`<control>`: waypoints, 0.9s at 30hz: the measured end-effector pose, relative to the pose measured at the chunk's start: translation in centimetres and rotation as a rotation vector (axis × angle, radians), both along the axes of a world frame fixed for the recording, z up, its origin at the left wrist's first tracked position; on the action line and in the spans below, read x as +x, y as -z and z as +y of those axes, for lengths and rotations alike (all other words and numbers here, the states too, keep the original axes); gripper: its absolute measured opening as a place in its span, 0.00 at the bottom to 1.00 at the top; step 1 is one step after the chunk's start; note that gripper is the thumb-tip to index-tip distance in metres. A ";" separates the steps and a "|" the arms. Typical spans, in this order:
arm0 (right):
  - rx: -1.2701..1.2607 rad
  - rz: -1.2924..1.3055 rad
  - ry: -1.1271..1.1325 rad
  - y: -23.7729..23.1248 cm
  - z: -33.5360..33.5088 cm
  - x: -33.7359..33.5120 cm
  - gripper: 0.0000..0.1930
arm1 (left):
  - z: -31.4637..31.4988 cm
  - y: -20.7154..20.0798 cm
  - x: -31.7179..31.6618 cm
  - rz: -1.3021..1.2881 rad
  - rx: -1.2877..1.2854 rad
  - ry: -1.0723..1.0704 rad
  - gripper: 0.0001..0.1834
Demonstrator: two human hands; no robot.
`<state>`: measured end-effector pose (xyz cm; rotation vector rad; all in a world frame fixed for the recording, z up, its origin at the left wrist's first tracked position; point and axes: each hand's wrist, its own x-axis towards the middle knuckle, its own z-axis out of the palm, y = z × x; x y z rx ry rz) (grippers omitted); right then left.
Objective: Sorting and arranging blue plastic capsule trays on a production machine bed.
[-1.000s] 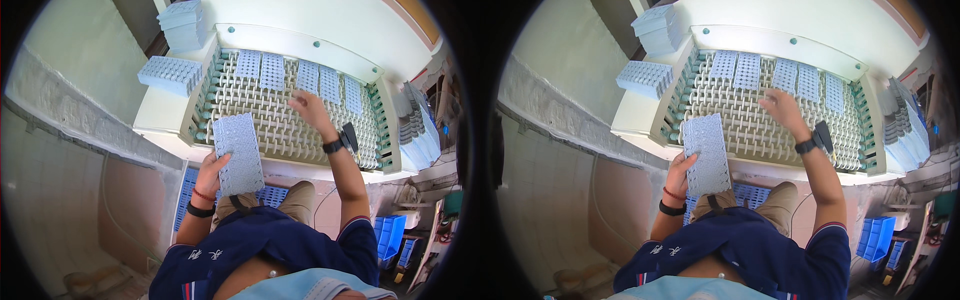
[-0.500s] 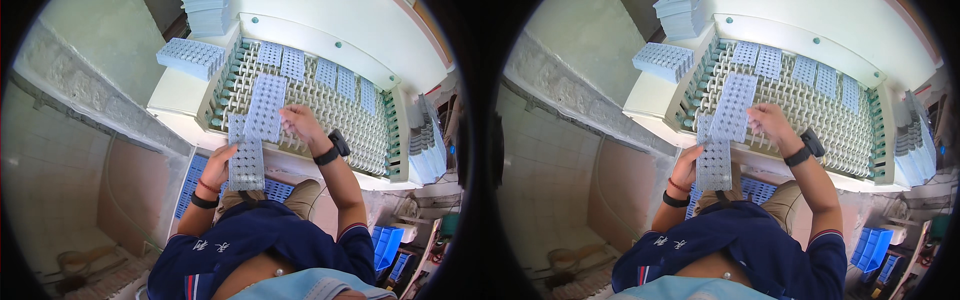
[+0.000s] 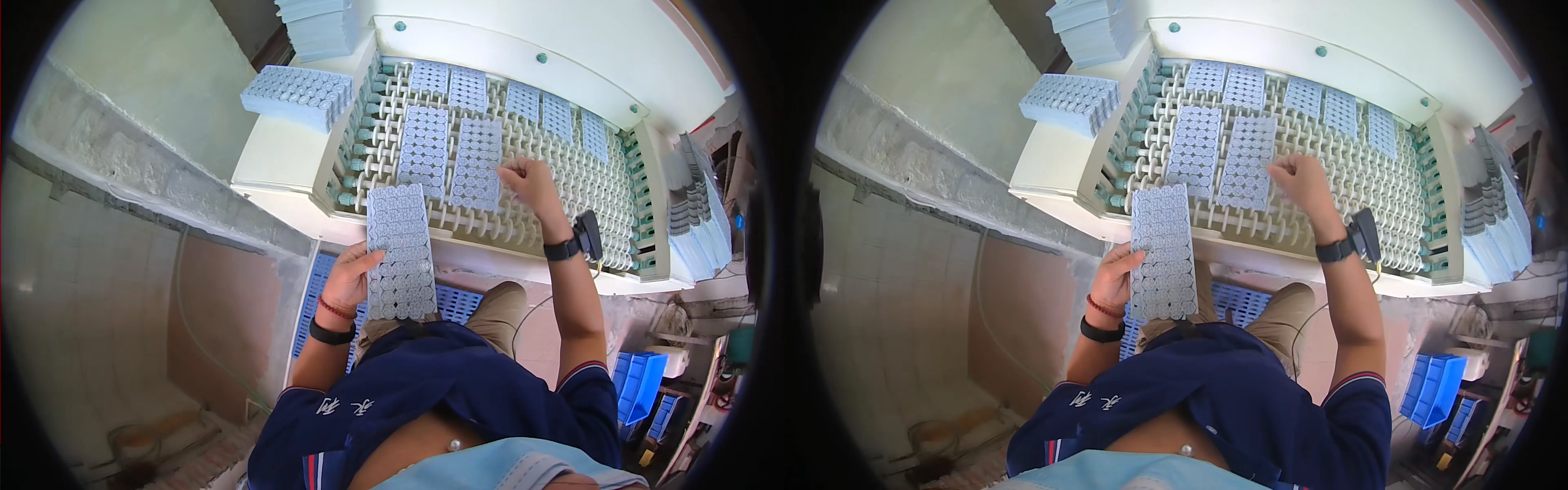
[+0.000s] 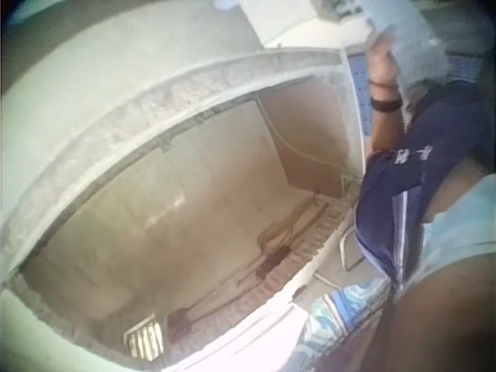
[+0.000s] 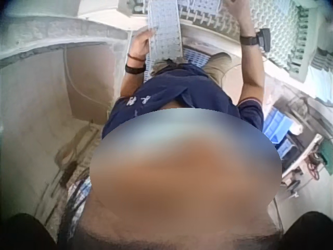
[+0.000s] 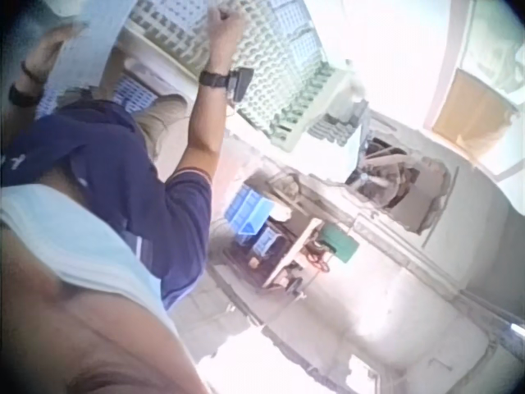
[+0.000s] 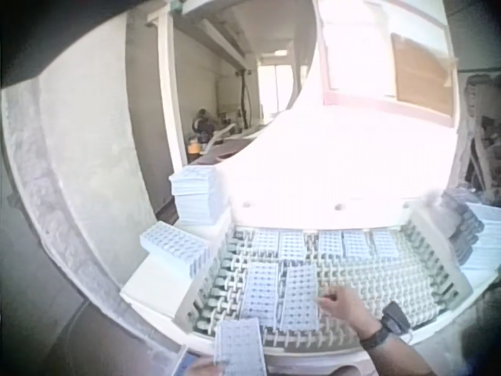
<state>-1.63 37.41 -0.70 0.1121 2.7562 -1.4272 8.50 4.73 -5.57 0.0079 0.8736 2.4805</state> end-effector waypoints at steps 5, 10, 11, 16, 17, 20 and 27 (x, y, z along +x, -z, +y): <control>-0.248 -0.128 -0.095 -0.6 -4.8 6.4 0.11 | 3.4 -0.8 -2.5 0.072 0.017 0.053 0.15; -0.614 -0.174 -0.065 1.5 -2.7 6.4 0.08 | 5.3 0.2 -3.7 0.087 0.033 0.068 0.16; -0.618 -0.168 -0.005 0.9 -1.4 5.8 0.08 | 5.2 -0.2 -3.5 0.088 0.029 0.071 0.16; -0.392 -0.050 0.233 2.3 7.3 1.8 0.10 | 4.6 -1.4 -2.8 0.026 0.030 0.047 0.19; -0.258 -0.022 0.295 2.8 8.7 1.4 0.10 | 4.6 -1.3 -2.6 0.027 0.031 0.051 0.19; -0.109 0.088 0.327 3.4 13.0 1.2 0.11 | 4.5 -1.1 -2.3 0.013 0.021 0.051 0.20; 0.321 0.218 0.453 1.1 16.5 4.8 0.12 | 4.9 -1.3 -2.5 0.005 0.035 0.077 0.21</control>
